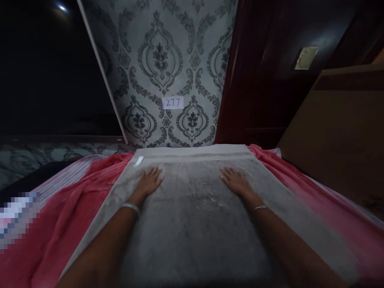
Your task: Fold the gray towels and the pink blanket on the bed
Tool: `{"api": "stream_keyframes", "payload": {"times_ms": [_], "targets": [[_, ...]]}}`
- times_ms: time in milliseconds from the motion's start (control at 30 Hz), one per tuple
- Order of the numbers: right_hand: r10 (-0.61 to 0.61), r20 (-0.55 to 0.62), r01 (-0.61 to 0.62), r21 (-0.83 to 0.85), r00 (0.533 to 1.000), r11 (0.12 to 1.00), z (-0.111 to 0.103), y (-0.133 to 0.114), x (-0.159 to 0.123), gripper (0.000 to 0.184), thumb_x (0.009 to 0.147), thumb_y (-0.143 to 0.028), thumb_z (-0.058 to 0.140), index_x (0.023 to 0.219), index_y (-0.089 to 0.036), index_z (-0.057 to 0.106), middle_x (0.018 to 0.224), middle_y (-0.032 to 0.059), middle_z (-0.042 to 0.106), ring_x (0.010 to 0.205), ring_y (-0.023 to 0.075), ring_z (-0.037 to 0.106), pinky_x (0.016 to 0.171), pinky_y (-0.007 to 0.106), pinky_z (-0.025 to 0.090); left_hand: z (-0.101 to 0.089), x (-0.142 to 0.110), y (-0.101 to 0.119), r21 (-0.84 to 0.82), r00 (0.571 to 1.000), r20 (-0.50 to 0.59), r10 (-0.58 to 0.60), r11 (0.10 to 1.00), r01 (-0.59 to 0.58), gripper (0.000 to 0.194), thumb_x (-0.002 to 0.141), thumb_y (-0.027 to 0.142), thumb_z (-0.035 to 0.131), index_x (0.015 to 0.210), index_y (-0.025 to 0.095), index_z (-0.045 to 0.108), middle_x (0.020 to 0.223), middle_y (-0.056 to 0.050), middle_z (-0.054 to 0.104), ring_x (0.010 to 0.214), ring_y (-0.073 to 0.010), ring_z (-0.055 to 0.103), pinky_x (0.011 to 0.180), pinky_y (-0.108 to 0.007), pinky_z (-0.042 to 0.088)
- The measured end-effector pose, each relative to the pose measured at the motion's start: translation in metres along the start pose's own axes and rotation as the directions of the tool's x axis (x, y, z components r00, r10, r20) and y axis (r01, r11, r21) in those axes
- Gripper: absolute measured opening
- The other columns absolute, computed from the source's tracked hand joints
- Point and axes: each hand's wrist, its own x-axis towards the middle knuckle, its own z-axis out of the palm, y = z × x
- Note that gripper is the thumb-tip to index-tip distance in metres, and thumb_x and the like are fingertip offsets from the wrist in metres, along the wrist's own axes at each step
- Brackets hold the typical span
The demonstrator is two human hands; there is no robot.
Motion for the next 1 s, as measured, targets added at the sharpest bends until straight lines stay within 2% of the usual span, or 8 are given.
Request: {"api": "stream_keyframes", "payload": {"times_ms": [67, 133, 200, 267, 433, 633, 833, 1000], "targets": [[0.101, -0.027, -0.101, -0.021, 0.995, 0.995, 0.003, 0.048, 0.0, 0.057, 0.102, -0.047, 0.025, 0.157, -0.032, 0.033, 0.165, 0.0031, 0.026, 0.15, 0.0294, 0.025, 0.119, 0.058, 0.024, -0.003, 0.0, -0.041, 0.046, 0.997, -0.038, -0.066, 0.997, 0.068, 0.056, 0.1, 0.043, 0.033, 0.154, 0.027, 0.039, 0.164, -0.007, 0.031, 0.152, -0.0313, 0.024, 0.121, -0.059, 0.016], [0.191, -0.044, -0.192, -0.016, 0.981, 0.981, 0.009, 0.09, -0.002, 0.059, 0.102, -0.047, 0.025, 0.158, -0.03, 0.031, 0.164, 0.0047, 0.026, 0.15, 0.0303, 0.025, 0.117, 0.059, 0.027, -0.004, -0.001, -0.068, 0.064, 0.991, -0.073, -0.116, 0.991, 0.121, 0.058, 0.1, 0.042, 0.033, 0.154, 0.024, 0.038, 0.164, -0.008, 0.032, 0.152, -0.0317, 0.025, 0.122, -0.057, 0.018], [0.283, -0.062, -0.284, -0.01, 0.957, 0.959, 0.016, 0.122, -0.004, 0.059, 0.102, -0.046, 0.024, 0.157, -0.028, 0.033, 0.164, 0.0059, 0.026, 0.15, 0.0316, 0.026, 0.117, 0.059, 0.027, -0.003, 0.0, -0.079, 0.062, 0.98, -0.101, -0.171, 0.982, 0.178, 0.06, 0.1, 0.043, 0.03, 0.155, 0.019, 0.037, 0.162, -0.011, 0.034, 0.152, -0.0325, 0.024, 0.12, -0.059, 0.021], [0.335, -0.09, -0.336, 0.008, 0.938, 0.942, 0.022, 0.14, -0.004, 0.058, 0.101, -0.044, 0.027, 0.156, -0.027, 0.037, 0.163, 0.0078, 0.029, 0.149, 0.0333, 0.028, 0.116, 0.06, 0.028, -0.002, 0.003, -0.079, 0.049, 0.964, -0.117, -0.238, 0.968, 0.245, 0.062, 0.1, 0.044, 0.027, 0.154, 0.016, 0.038, 0.16, -0.014, 0.038, 0.152, -0.0323, 0.023, 0.118, -0.062, 0.024], [0.38, -0.117, -0.376, 0.058, 0.918, 0.925, 0.021, 0.137, -0.005, 0.06, 0.102, -0.048, 0.024, 0.155, -0.026, 0.039, 0.162, 0.0119, 0.03, 0.148, 0.037, 0.028, 0.113, 0.065, 0.027, -0.004, 0.01, -0.07, 0.017, 0.943, -0.096, -0.32, 0.946, 0.323, 0.063, 0.099, 0.046, 0.025, 0.152, 0.014, 0.039, 0.157, -0.017, 0.042, 0.15, -0.0325, 0.027, 0.116, -0.064, 0.025], [0.379, -0.021, -0.377, 0.074, 0.925, 0.923, 0.006, 0.13, -0.026, 0.059, 0.104, -0.045, 0.021, 0.158, -0.026, 0.031, 0.165, 0.0075, 0.023, 0.151, 0.0314, 0.021, 0.119, 0.058, 0.022, -0.011, 0.0, -0.085, 0.003, 0.975, 0.037, -0.219, 0.976, 0.219, 0.067, 0.099, 0.047, 0.026, 0.157, 0.014, 0.029, 0.163, -0.016, 0.032, 0.153, -0.0314, 0.021, 0.119, -0.062, 0.022], [0.398, 0.016, -0.397, 0.105, 0.917, 0.912, 0.007, 0.163, -0.084, 0.06, 0.105, -0.041, 0.022, 0.16, -0.018, 0.026, 0.166, 0.0138, 0.017, 0.152, 0.0337, 0.018, 0.117, 0.057, 0.023, -0.015, -0.043, -0.109, -0.011, 0.986, 0.065, -0.153, 0.988, 0.154, 0.065, 0.098, 0.042, 0.027, 0.156, 0.014, 0.031, 0.165, -0.014, 0.027, 0.153, -0.0288, 0.022, 0.121, -0.058, 0.021], [0.447, 0.051, -0.449, 0.037, 0.893, 0.893, 0.013, 0.181, -0.142, 0.06, 0.103, -0.043, 0.022, 0.159, -0.023, 0.029, 0.165, 0.01, 0.024, 0.15, 0.0318, 0.025, 0.116, 0.059, 0.027, -0.01, -0.094, -0.122, -0.041, 0.991, 0.086, -0.098, 0.994, 0.102, 0.067, 0.096, 0.043, 0.027, 0.155, 0.014, 0.034, 0.163, -0.013, 0.031, 0.153, -0.0253, 0.024, 0.122, -0.05, 0.024]]}}
